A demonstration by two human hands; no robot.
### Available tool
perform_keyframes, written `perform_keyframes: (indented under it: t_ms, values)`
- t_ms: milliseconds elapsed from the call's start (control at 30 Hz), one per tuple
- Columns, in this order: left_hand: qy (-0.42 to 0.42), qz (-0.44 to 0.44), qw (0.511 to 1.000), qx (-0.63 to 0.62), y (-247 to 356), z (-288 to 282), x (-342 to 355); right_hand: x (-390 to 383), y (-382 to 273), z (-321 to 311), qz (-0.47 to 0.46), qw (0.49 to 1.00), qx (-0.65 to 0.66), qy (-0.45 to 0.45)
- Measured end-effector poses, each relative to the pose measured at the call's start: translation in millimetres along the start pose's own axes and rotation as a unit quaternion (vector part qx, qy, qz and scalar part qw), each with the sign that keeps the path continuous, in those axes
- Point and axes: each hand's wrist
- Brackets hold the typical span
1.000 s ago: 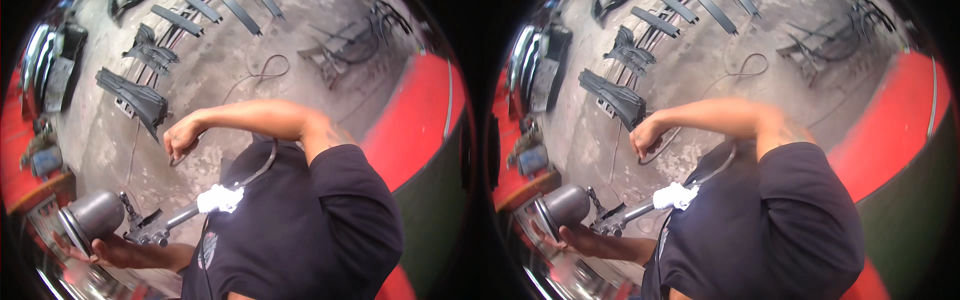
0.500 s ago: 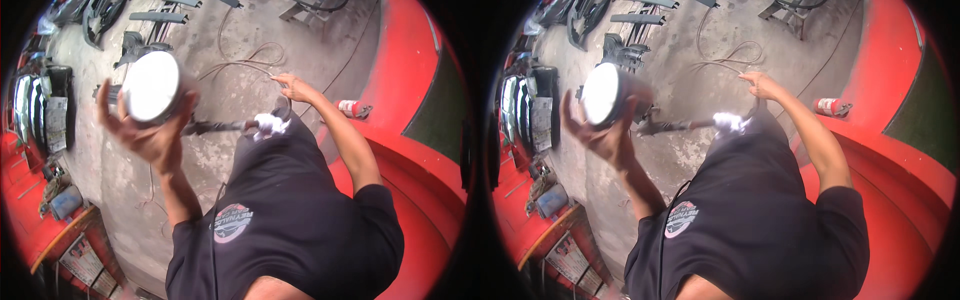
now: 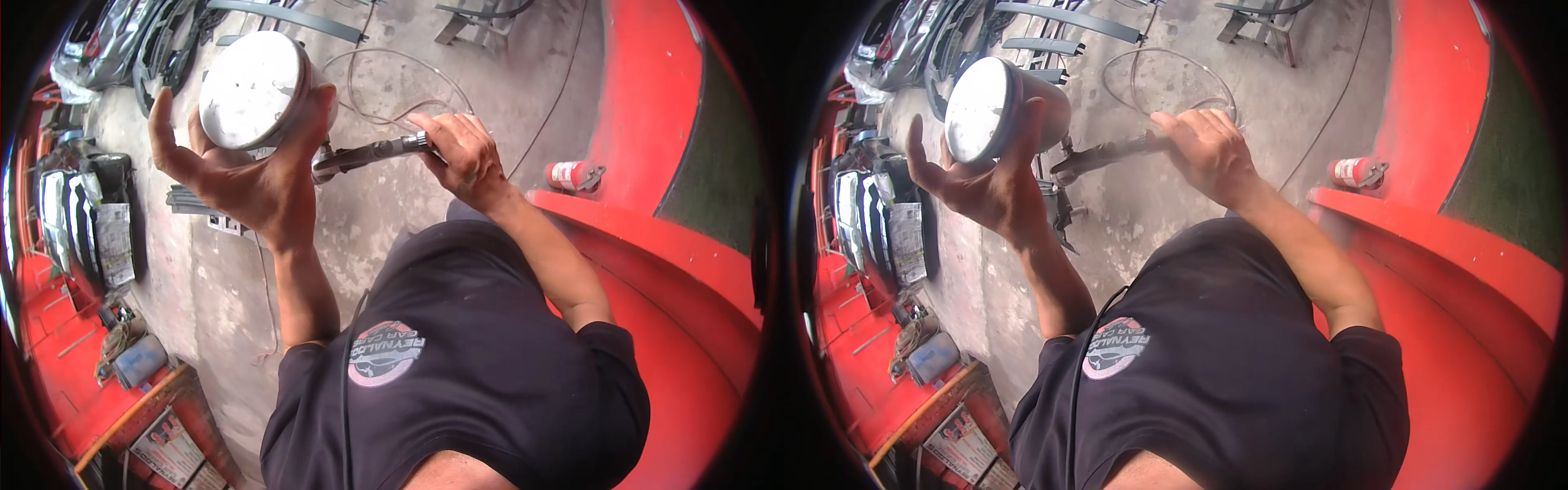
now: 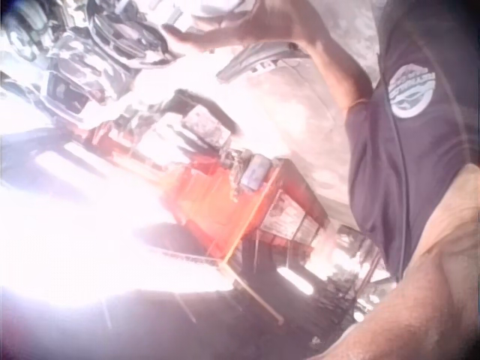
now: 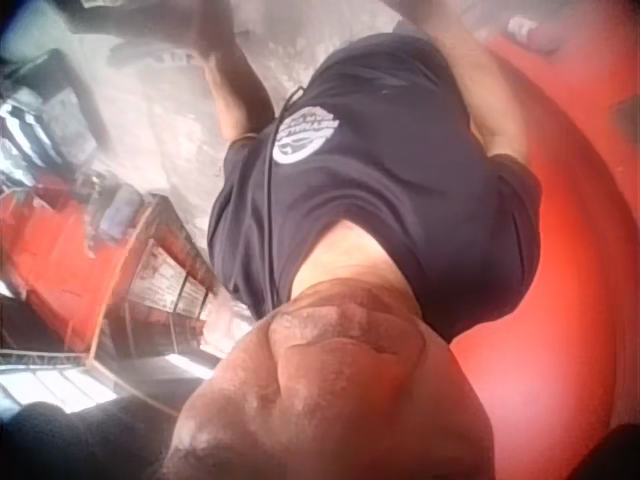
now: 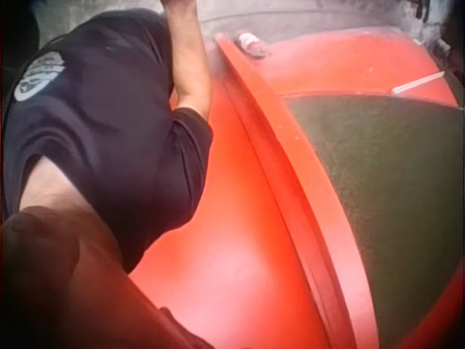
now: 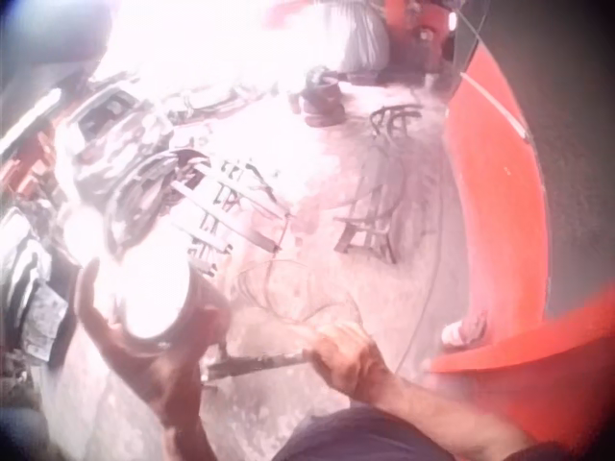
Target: The person uses a spray gun to apply paint to several curved metal car parts arranged on a stand. They move around the parts to cover different sides and angles, then briefly adjust the spray gun before continuing to paint other parts on the floor.
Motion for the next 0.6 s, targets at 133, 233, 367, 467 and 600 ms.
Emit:
perform_keyframes:
  t_ms: [133,233,367,467,600]
  values:
    - [-0.003,0.080,0.992,0.097,23.1,4.9,15.6,30.8,7.7,-17.8,-0.062,0.997,-0.015,0.036]
    - [0.000,0.080,0.996,0.033,39.3,-9.4,23.3,55.7,6.9,-29.2,-0.120,0.992,0.028,0.038]
    - [-0.052,0.109,0.992,-0.022,45.7,-64.8,30.5,68.6,-5.5,-24.5,-0.172,0.979,0.106,0.028]
    - [-0.105,0.088,0.990,-0.024,17.7,-159.3,12.5,70.4,-35.3,-15.5,-0.202,0.965,0.168,0.006]
    - [-0.109,0.067,0.992,-0.018,31.5,-226.0,-9.5,60.1,-81.7,6.5,-0.219,0.949,0.216,-0.066]
Point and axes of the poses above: each hand's wrist, its own x-axis towards the middle knuckle, its own z-axis out of the palm, y = z × x, and after that the axes turned 12 degrees about z, right-handed
